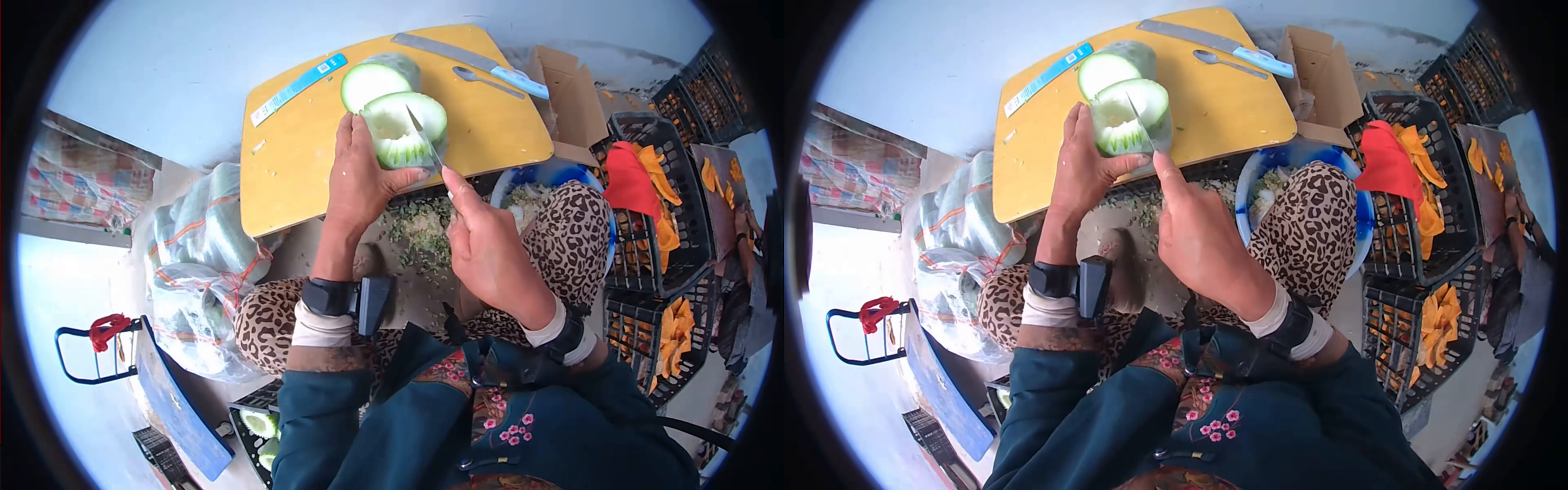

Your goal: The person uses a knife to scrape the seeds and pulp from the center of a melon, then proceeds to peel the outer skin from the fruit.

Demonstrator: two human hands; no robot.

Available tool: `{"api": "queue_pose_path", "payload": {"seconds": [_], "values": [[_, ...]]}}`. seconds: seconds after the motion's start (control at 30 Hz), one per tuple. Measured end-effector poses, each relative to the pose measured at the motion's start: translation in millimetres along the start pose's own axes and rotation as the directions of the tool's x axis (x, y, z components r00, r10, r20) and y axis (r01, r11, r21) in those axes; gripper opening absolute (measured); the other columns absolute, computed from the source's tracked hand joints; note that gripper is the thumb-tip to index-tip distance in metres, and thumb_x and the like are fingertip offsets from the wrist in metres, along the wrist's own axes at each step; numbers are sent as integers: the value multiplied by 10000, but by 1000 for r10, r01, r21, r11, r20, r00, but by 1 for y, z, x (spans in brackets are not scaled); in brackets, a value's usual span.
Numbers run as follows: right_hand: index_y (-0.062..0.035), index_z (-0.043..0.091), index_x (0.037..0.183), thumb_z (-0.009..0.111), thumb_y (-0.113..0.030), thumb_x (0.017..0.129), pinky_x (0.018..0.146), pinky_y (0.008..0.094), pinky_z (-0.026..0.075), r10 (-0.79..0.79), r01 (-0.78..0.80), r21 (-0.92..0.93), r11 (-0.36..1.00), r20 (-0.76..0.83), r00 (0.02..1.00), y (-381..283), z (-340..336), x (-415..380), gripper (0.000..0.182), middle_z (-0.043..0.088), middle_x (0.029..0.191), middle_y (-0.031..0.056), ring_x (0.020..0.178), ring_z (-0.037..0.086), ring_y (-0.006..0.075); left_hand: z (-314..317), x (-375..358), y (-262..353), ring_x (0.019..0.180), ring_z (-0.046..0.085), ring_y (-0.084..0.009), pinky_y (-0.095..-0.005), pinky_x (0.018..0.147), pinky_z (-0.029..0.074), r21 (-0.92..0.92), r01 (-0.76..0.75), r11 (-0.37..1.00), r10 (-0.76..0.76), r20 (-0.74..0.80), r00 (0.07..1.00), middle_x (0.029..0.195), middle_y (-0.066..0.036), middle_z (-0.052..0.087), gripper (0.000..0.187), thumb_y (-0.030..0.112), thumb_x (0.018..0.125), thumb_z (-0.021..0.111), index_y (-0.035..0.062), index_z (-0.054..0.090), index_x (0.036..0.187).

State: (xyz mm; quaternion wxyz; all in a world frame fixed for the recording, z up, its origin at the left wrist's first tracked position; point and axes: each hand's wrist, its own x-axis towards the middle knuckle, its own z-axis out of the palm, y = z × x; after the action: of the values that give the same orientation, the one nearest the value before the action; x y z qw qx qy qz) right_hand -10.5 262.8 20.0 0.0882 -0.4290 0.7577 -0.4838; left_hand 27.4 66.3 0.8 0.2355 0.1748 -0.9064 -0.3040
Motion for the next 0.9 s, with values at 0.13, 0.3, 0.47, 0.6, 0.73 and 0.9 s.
{"api": "queue_pose_path", "payload": {"seconds": [0.13,0.3,0.47,0.6,0.73,0.9], "values": [[113,391,1354,514,81,820,703,492,468,50,-53,35,998,85,995,-9,-12,-15,549,605,885,289,790,604,441,-5,6,-7,1199,505,-399,-441,953,474,-28,37,999,-35,76,996,1327,-248,433,972,346,592,895,-63,389,1313],[82,415,1353,514,73,827,775,467,487,106,-121,120,985,125,986,-1,-27,-40,535,612,994,294,891,609,447,-4,10,-15,1150,524,-348,-415,958,450,-85,-10,996,13,38,999,1224,-203,508,849,405,626,881,-26,499,1249],[84,435,1333,509,73,832,829,442,502,106,-123,115,986,138,985,-4,-34,-42,507,609,1086,296,981,605,444,-6,10,-9,1216,486,-404,-436,998,449,-36,-35,999,38,84,996,1360,-253,385,1002,370,583,903,-71,379,1315],[85,438,1329,506,75,831,834,436,508,91,-111,95,989,187,978,-8,-42,-40,503,605,1114,295,992,603,447,-9,10,-18,1262,450,-414,-426,1038,426,-36,-57,998,61,114,992,1407,-272,343,1116,402,567,902,-92,317,1378],[80,443,1333,502,82,831,823,426,516,42,-56,62,996,208,977,-15,-56,-42,505,612,1101,294,971,623,435,-10,6,-21,1305,415,-403,-416,1080,392,-27,-81,996,84,138,987,1447,-282,298,1202,418,552,905,-111,261,1418],[66,450,1344,498,88,847,829,398,527,99,-121,135,983,161,982,-24,-64,-35,499,620,1103,288,993,654,392,-15,5,-28,1346,380,-346,-403,1112,346,-176,23,984,0,131,991,1469,-236,317,1164,442,566,902,-93,320,1421]]}}
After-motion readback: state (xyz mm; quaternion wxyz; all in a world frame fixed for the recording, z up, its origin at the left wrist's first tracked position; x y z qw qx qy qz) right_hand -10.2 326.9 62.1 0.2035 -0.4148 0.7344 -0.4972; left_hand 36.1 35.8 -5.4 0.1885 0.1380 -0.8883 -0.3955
